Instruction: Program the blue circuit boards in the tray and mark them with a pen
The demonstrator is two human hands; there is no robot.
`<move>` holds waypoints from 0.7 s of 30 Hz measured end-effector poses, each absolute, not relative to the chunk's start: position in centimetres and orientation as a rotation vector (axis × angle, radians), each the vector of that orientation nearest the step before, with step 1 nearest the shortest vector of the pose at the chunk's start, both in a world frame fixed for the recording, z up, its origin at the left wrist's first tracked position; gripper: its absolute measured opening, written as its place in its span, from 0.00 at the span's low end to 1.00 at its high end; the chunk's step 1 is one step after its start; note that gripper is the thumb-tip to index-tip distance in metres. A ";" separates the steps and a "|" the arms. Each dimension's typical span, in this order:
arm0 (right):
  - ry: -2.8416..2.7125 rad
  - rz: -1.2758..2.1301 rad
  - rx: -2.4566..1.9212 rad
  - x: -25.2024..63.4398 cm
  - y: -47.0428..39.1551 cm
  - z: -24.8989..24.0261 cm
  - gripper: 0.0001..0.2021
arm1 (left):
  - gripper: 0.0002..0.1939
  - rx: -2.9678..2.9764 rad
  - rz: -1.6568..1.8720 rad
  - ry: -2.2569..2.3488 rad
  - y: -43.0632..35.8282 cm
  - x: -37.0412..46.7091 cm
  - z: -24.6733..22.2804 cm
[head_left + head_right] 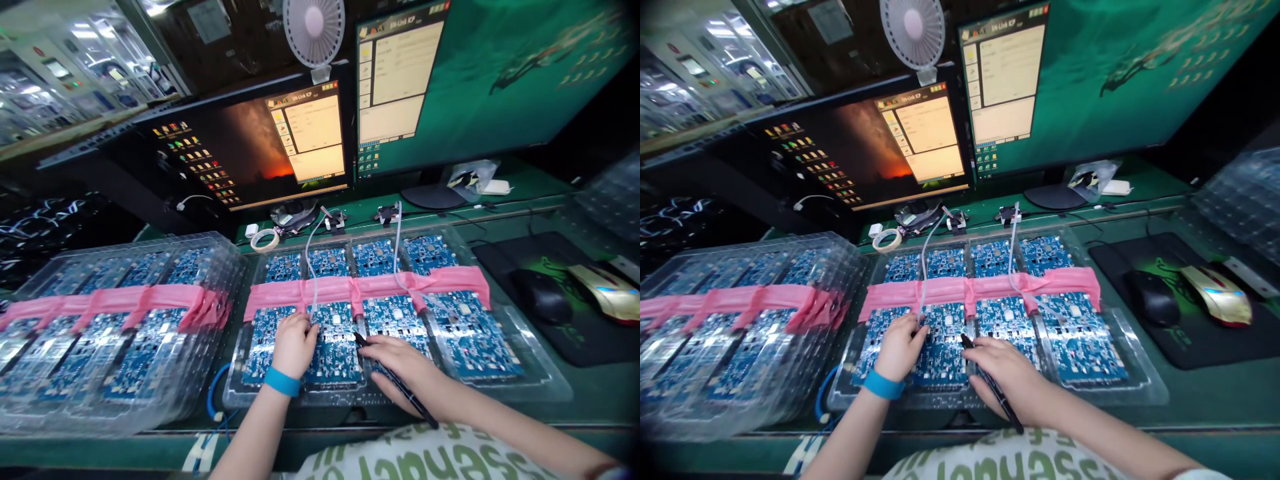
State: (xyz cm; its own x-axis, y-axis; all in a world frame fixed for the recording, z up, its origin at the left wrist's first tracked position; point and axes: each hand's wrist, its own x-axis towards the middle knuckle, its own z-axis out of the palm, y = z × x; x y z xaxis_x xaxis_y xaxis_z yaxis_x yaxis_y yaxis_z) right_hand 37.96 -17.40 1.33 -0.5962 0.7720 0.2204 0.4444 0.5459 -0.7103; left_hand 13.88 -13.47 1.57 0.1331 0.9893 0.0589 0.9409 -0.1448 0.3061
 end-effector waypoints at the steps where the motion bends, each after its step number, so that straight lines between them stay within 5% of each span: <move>1: -2.261 0.835 -0.985 37.9 -17.4 1.4 0.17 | 0.13 2.212 0.370 1.914 -13.4 13.9 1.5; 21: -2.283 0.834 -0.987 37.9 -17.4 1.4 0.16 | 0.09 2.250 0.159 1.950 -13.3 15.1 2.0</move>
